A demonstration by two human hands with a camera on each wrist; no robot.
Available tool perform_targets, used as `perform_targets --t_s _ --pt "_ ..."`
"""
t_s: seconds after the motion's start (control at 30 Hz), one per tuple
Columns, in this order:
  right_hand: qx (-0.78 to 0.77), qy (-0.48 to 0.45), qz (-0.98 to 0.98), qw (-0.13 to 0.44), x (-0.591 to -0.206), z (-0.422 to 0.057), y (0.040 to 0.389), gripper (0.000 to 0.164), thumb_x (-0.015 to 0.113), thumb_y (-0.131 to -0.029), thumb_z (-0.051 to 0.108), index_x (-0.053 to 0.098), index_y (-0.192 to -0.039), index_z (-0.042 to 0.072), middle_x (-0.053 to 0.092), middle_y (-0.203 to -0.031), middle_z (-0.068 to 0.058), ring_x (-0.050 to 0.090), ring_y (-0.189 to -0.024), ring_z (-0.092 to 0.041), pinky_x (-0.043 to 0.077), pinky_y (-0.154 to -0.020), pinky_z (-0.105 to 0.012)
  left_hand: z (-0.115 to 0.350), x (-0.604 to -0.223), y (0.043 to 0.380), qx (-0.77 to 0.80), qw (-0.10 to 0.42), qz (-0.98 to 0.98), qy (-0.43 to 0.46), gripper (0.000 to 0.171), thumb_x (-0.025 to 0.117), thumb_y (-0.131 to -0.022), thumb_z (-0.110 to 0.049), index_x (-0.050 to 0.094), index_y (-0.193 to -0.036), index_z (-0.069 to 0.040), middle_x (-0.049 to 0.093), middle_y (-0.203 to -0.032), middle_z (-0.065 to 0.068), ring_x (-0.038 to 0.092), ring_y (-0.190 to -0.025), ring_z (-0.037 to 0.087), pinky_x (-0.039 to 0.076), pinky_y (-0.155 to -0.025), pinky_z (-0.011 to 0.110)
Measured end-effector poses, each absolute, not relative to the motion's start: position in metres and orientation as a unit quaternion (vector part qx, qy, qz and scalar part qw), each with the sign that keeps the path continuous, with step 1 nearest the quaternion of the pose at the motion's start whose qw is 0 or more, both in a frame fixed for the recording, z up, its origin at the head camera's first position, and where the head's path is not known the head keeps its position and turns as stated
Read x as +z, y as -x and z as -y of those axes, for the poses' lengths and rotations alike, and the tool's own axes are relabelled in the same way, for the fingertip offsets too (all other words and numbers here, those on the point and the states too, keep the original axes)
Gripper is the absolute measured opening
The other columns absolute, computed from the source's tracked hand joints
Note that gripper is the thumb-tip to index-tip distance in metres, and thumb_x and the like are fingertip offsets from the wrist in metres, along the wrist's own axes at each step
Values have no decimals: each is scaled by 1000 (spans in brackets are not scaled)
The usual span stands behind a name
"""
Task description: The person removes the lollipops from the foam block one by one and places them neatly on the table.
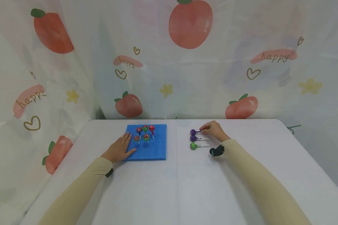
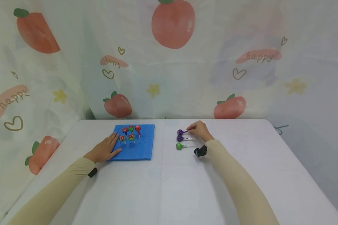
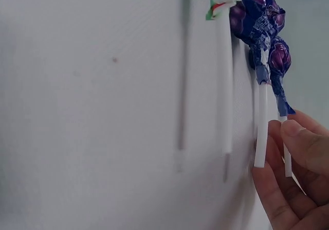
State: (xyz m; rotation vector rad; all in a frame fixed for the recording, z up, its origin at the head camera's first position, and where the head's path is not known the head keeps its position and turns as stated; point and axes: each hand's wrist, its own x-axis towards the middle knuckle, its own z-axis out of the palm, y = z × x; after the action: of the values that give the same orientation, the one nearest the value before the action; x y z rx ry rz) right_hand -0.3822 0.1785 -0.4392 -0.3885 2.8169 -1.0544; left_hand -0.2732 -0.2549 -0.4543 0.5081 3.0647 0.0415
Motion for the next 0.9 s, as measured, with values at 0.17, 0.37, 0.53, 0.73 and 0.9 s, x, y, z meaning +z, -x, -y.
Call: perform_targets --t_s 0.17,0.37,0.53,0.73,0.9 --pt "-346 131 -927 55 -437 -186 380 21 62 -87 3 70 -106 -1 68 -111 -20 59 -111 -36 47 -96 -46 254 -453 273 12 20 -986 -163 79 44 -95 -49 20 -146 7 19 -153 26 18 -143 40 22 -116 50" --pt "-345 150 -925 58 -432 -195 380 23 63 -87 4 69 -109 0 69 -110 -18 61 -109 -36 48 -95 -46 254 -453 273 20 18 -986 -162 79 45 -95 -48 21 -146 8 19 -153 27 18 -143 40 21 -116 51" --pt "-350 153 -922 68 -421 -196 379 30 62 -89 9 64 -116 -4 65 -116 -22 58 -114 -38 45 -99 -49 254 -454 272 21 18 -986 -164 79 44 -95 -48 21 -146 8 19 -153 27 18 -143 40 21 -116 51" --pt "-351 157 -920 79 -401 -186 384 37 61 -91 15 58 -124 -2 62 -122 -22 55 -117 -38 43 -102 -50 254 -452 270 26 22 -986 -164 79 45 -95 -47 21 -145 9 19 -153 28 18 -143 41 21 -116 51" --pt "-362 180 -911 75 -385 -166 385 39 63 -91 16 57 -126 1 62 -122 -21 57 -116 -36 45 -101 -49 255 -453 272 17 23 -986 -161 79 44 -95 -48 21 -146 8 19 -153 27 18 -143 41 21 -116 51"
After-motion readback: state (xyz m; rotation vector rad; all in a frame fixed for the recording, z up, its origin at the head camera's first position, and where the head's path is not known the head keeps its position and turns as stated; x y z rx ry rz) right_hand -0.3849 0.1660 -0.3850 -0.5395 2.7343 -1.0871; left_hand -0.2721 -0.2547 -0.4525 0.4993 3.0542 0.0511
